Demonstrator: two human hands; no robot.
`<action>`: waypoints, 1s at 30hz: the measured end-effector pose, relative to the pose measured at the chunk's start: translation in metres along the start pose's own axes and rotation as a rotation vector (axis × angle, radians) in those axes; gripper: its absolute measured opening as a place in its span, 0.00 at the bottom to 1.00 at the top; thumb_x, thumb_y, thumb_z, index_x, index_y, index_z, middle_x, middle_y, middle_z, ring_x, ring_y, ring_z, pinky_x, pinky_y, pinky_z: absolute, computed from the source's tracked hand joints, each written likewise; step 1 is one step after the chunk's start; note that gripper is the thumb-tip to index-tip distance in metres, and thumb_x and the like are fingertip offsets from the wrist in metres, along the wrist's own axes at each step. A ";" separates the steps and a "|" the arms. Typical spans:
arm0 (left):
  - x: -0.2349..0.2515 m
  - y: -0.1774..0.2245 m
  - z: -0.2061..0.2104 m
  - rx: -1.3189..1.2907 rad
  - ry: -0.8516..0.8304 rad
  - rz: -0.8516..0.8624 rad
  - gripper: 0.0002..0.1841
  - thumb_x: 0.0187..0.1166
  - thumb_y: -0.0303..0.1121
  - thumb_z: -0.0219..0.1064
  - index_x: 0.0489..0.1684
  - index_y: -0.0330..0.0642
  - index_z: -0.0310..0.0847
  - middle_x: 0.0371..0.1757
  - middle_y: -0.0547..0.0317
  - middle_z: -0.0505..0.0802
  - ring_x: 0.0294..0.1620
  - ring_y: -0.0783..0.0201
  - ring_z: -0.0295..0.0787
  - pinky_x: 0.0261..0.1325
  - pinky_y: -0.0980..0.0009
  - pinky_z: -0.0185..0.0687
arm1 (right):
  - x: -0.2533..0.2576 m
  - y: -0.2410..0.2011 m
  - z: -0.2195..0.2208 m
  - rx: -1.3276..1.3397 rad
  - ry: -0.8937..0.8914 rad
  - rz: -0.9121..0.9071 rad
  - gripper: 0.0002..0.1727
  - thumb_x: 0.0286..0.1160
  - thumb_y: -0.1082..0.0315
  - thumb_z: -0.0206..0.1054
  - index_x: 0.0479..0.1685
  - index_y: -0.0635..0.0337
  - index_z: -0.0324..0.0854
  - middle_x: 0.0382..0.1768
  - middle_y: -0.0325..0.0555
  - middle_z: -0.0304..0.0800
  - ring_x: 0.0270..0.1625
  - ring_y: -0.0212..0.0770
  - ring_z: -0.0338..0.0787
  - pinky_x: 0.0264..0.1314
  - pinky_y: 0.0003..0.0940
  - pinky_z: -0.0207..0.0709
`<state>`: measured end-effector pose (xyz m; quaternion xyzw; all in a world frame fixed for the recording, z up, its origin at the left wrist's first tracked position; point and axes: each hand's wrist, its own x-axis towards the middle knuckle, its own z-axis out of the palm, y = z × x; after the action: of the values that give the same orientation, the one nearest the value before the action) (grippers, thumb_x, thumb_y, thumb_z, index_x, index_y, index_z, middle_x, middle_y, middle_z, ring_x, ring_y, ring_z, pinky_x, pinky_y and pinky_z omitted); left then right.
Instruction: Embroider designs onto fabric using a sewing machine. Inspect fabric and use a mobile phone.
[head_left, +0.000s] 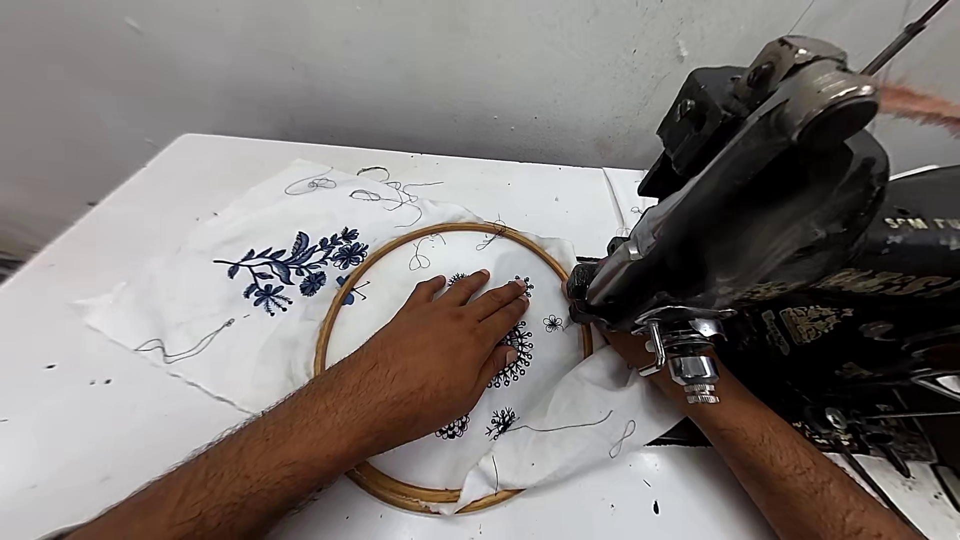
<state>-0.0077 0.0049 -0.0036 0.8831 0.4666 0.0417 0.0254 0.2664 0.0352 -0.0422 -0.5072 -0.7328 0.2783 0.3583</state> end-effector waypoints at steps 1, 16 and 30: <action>0.001 0.000 0.001 -0.001 0.007 0.000 0.31 0.91 0.53 0.40 0.87 0.53 0.70 0.90 0.66 0.72 0.90 0.50 0.64 0.81 0.35 0.63 | 0.001 -0.004 -0.002 -0.008 -0.004 0.017 0.12 0.73 0.69 0.73 0.52 0.61 0.83 0.42 0.42 0.89 0.47 0.29 0.87 0.51 0.27 0.81; 0.005 -0.001 0.006 -0.010 0.031 0.017 0.31 0.92 0.53 0.39 0.88 0.54 0.69 0.91 0.68 0.70 0.91 0.50 0.62 0.82 0.35 0.61 | 0.000 -0.015 0.003 -0.032 0.098 -0.045 0.15 0.66 0.71 0.74 0.49 0.68 0.84 0.42 0.41 0.89 0.49 0.17 0.85 0.58 0.13 0.75; 0.004 0.002 0.006 -0.007 0.020 0.041 0.31 0.92 0.53 0.37 0.88 0.54 0.68 0.91 0.68 0.70 0.92 0.51 0.61 0.84 0.36 0.60 | 0.003 -0.019 -0.002 -0.179 0.110 -0.078 0.14 0.63 0.69 0.75 0.45 0.67 0.86 0.39 0.45 0.90 0.45 0.25 0.87 0.54 0.21 0.77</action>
<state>-0.0030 0.0069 -0.0092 0.8919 0.4487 0.0526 0.0229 0.2568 0.0316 -0.0259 -0.5227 -0.7532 0.1693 0.3618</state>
